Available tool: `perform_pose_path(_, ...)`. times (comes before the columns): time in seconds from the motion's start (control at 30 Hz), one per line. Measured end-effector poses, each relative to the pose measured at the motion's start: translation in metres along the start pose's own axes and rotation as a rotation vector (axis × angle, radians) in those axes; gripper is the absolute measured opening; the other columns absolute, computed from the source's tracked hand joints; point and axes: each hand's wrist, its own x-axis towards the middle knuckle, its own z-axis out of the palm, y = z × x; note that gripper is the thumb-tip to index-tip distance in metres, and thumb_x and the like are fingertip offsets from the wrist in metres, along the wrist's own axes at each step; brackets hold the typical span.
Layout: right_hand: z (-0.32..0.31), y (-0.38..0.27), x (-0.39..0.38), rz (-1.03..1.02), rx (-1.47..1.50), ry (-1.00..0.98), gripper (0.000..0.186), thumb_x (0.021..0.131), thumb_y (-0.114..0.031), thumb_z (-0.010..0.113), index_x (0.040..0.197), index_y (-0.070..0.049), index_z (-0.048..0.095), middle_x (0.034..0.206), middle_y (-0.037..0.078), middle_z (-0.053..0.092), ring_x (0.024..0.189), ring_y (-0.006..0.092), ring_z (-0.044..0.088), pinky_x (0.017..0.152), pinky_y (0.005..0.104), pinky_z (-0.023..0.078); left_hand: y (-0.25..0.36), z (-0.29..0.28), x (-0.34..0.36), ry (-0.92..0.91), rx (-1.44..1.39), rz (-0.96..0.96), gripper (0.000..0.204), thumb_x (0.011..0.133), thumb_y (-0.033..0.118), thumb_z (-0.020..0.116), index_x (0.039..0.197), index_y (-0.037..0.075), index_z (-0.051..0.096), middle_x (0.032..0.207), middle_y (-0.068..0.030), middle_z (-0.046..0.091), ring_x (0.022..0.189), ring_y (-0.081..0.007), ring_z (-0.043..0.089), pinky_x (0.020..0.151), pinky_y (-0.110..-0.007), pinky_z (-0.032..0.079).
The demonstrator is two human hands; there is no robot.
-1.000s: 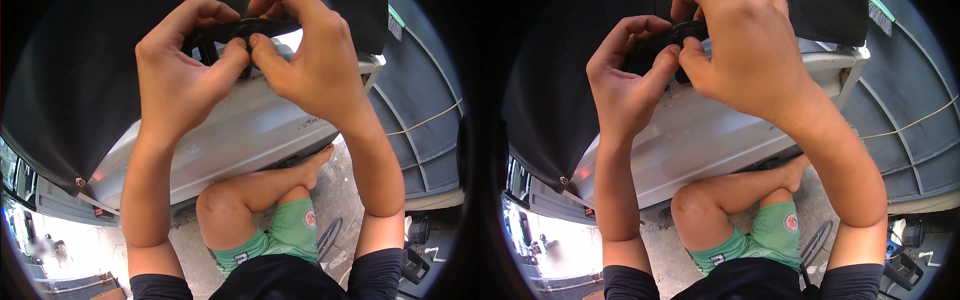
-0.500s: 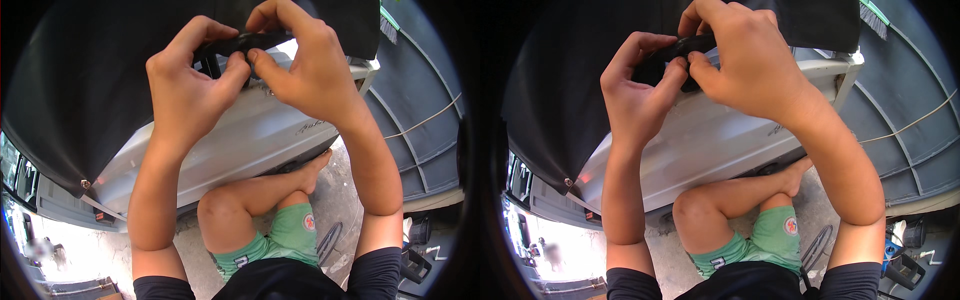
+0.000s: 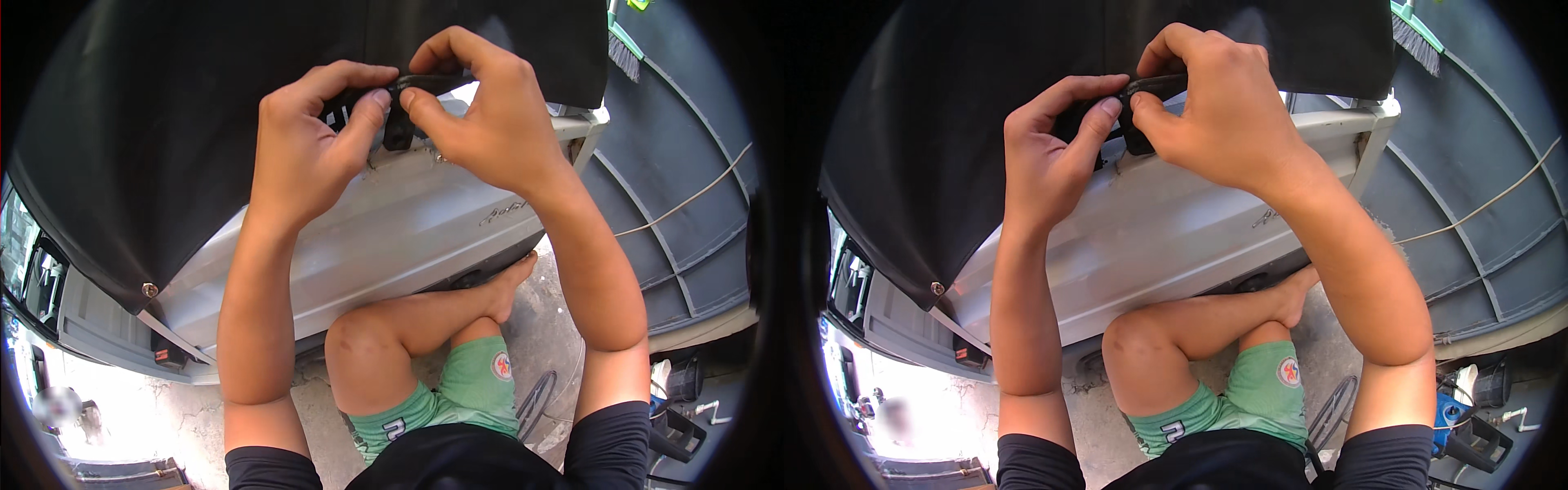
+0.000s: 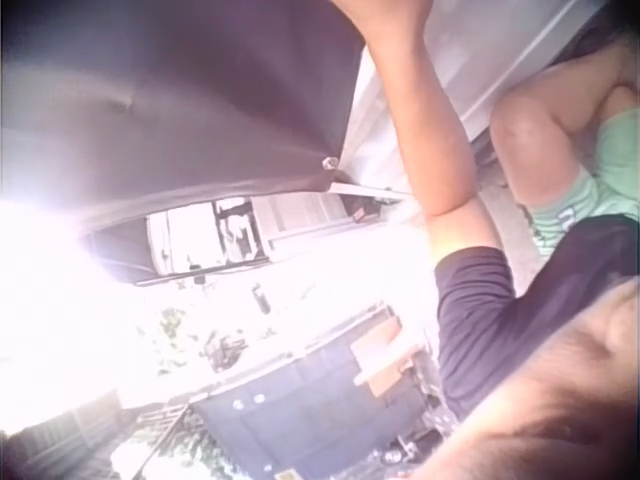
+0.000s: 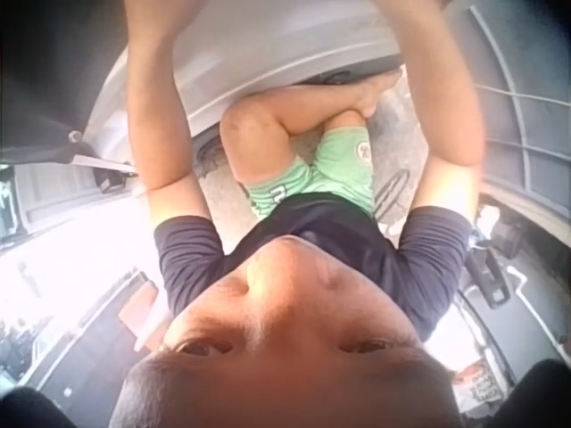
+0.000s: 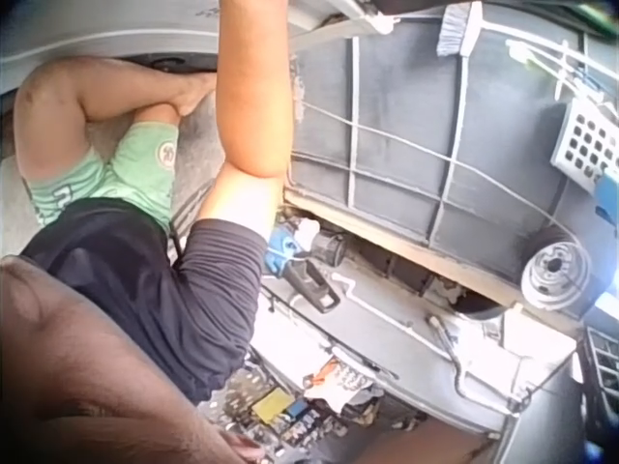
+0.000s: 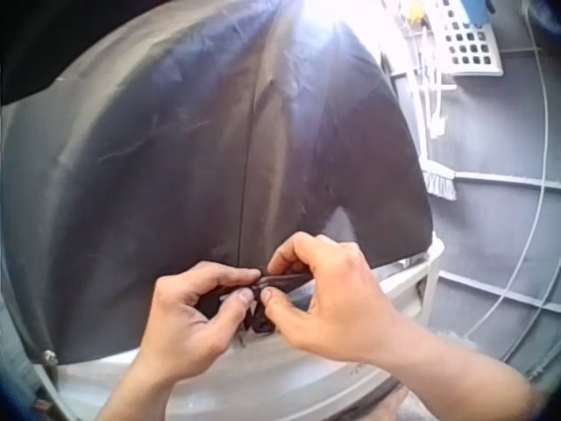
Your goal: Attaching a metal eyelet to a black vehicle tarp using a hammer and pliers.
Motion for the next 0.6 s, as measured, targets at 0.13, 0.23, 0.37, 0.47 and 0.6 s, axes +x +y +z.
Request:
perform_pose_path(0.13,-0.004,-0.011,0.002,0.139,0.082,-0.019,0.024,0.077,-0.018,0.077,0.092,0.0,0.07,0.084,0.014,0.073,0.068,0.0283,0.068,0.067,0.0368,0.054,0.001,-0.001,0.003,-0.02,-0.007,-0.005,0.02,0.088,0.006,0.069,0.105,-0.002,0.075,0.088,-0.0091,0.076,0.078,-0.0092,0.065,0.068,-0.024,0.05)
perform_pose_path(0.23,-0.006,-0.011,0.002,0.151,0.056,-0.052,0.025,0.08,-0.016,0.079,0.095,0.001,0.069,0.086,0.012,0.073,0.078,0.022,0.069,0.075,0.0331,0.054,0.008,-0.001,0.007,-0.044,-0.006,-0.065,0.02,0.09,0.004,0.068,0.107,-0.002,0.075,0.093,-0.0083,0.076,0.085,-0.0104,0.066,0.078,-0.025,0.051)
perform_pose_path(0.37,-0.012,-0.006,0.003,0.183,0.26,-0.158,0.024,0.087,-0.011,0.077,0.104,0.004,0.07,0.093,0.008,0.073,0.092,0.0145,0.069,0.087,0.0296,0.054,0.007,0.003,0.006,-0.036,0.007,-0.013,0.02,0.091,0.001,0.066,0.109,-0.002,0.076,0.1,-0.0076,0.077,0.092,-0.0117,0.067,0.087,-0.026,0.052)
perform_pose_path(0.47,-0.026,0.007,0.004,0.144,0.372,-0.27,0.023,0.091,-0.007,0.074,0.11,0.005,0.07,0.099,0.008,0.074,0.097,0.0154,0.069,0.092,0.0303,0.054,0.007,0.004,0.003,-0.03,-0.048,-0.058,0.019,0.091,0.0,0.065,0.107,-0.002,0.076,0.099,-0.0069,0.077,0.092,-0.0113,0.067,0.088,-0.026,0.052)
perform_pose_path(0.6,-0.028,0.009,0.005,0.126,0.308,-0.282,0.025,0.09,-0.002,0.071,0.114,0.006,0.07,0.101,0.009,0.074,0.098,0.0157,0.07,0.092,0.0306,0.054,-0.002,0.012,0.002,0.103,-0.02,0.022,0.015,0.085,0.006,0.07,0.097,-0.001,0.077,0.085,-0.0113,0.075,0.074,-0.0142,0.068,0.071,-0.026,0.052)
